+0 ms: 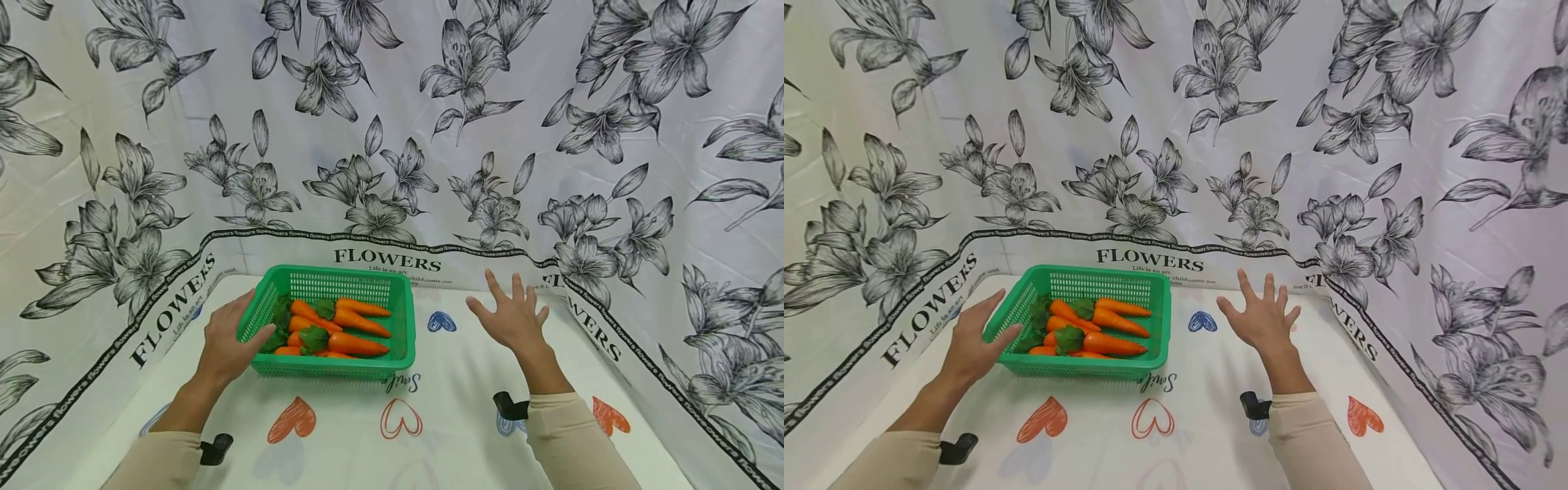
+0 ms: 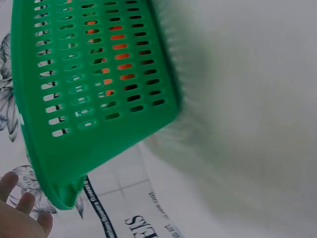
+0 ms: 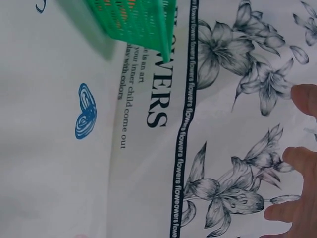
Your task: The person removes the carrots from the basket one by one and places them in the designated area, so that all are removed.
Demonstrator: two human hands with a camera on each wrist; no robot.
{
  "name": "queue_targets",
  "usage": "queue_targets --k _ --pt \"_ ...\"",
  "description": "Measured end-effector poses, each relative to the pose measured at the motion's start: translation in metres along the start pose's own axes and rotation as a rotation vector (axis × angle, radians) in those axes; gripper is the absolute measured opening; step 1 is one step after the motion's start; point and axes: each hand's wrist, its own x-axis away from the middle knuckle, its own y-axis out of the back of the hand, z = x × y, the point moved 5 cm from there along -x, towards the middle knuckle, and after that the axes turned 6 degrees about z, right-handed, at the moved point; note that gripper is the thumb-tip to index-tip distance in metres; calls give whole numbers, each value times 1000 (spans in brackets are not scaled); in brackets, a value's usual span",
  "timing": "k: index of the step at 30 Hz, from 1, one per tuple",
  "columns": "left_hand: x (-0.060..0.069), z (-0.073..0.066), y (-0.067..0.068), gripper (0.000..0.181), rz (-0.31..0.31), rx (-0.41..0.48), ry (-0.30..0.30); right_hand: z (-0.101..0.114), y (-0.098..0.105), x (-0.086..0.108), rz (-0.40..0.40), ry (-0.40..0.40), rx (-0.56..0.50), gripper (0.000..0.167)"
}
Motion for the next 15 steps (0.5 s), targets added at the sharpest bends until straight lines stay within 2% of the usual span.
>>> queue_targets --k 15 --pt "24 35 -14 67 25 -31 92 0 -6 2 -19 18 5 86"
